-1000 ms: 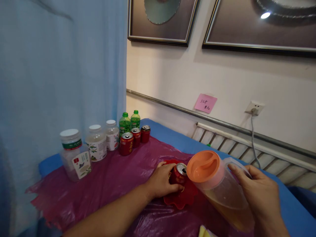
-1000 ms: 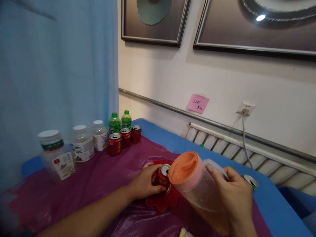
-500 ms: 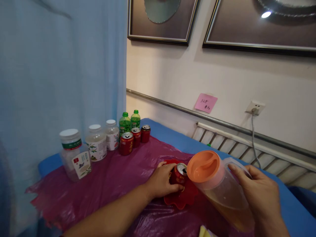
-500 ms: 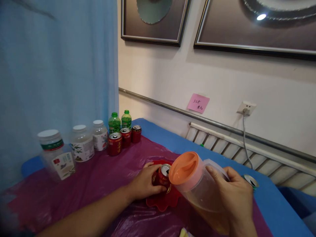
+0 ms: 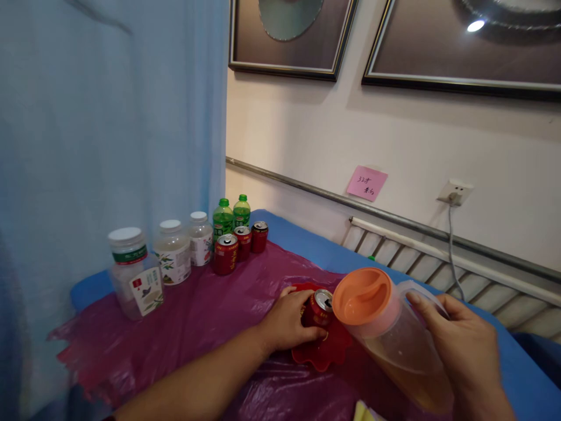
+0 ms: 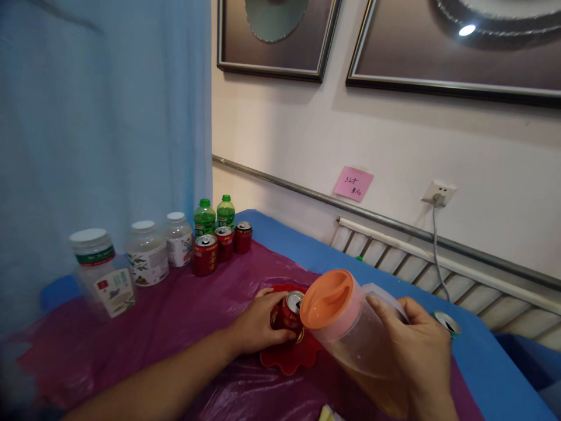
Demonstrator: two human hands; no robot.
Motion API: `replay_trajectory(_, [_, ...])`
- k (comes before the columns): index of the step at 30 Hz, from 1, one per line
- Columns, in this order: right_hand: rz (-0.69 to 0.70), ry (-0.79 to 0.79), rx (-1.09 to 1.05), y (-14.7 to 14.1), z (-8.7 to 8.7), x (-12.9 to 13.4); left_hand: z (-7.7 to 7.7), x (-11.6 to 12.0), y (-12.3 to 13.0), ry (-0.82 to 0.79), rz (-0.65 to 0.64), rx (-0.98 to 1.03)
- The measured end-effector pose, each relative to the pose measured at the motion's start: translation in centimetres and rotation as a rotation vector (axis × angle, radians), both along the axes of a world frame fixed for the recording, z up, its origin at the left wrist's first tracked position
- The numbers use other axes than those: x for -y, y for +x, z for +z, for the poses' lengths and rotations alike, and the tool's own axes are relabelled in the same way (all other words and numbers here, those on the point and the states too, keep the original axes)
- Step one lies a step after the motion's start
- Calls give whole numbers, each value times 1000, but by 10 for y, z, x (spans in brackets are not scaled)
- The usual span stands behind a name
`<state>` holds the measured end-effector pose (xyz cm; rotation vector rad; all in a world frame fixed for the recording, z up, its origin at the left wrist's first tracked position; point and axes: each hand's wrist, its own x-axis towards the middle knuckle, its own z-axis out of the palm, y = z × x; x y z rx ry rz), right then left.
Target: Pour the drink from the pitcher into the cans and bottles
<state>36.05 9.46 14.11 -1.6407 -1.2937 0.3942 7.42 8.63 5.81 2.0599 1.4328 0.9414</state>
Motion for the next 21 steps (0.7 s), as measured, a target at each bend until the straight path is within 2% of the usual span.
replay_trajectory(21, [-12,-20,15,0,1,0,0,0,0,-4,-8,7])
